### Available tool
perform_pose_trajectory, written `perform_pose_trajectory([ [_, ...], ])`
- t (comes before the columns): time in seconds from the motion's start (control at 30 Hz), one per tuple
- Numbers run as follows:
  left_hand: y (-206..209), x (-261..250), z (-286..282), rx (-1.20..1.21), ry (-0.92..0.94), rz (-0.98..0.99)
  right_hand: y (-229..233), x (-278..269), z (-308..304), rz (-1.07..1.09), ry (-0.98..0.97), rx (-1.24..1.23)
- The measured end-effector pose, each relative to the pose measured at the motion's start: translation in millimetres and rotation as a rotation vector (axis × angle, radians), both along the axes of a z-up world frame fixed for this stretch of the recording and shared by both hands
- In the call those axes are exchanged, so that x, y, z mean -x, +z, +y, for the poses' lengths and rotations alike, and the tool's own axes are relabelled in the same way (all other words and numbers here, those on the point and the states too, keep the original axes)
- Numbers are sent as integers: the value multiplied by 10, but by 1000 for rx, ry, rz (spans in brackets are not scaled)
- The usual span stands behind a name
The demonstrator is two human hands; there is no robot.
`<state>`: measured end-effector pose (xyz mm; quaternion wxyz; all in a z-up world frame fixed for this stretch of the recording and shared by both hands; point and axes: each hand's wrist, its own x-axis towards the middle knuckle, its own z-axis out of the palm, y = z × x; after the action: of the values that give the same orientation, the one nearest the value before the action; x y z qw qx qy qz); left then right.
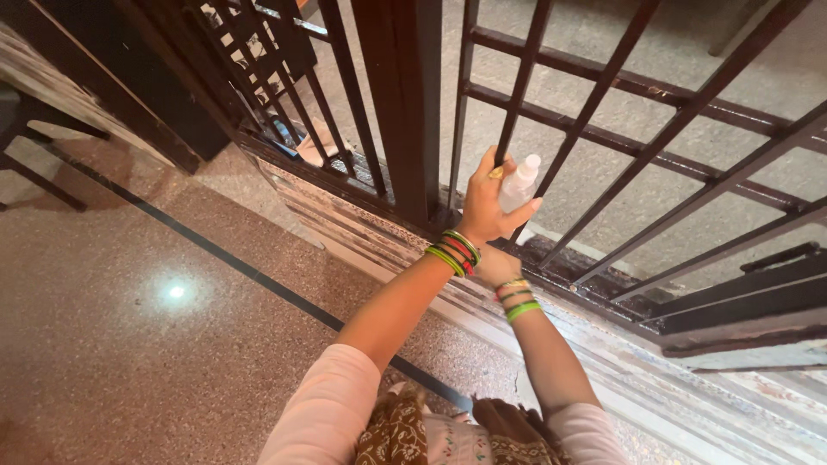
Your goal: The person cleans a metal security gate by spraying a liquid from a small bottle and wiping the bars with a white cloth. The person repeatedly sprays and wipes the lower horizontal and vertical bars of the gate.
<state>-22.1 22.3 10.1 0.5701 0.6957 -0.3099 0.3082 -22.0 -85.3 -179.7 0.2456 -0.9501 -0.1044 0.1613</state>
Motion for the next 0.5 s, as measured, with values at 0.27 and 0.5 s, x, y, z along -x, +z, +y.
perform_pose_trajectory([
  [0.27, -83, 58, 228, -55, -269, 249, 402, 768, -389, -895, -101, 298],
  [0.5, -7, 310, 767, -41, -337, 195, 74, 1320, -395, -779, -358, 168],
])
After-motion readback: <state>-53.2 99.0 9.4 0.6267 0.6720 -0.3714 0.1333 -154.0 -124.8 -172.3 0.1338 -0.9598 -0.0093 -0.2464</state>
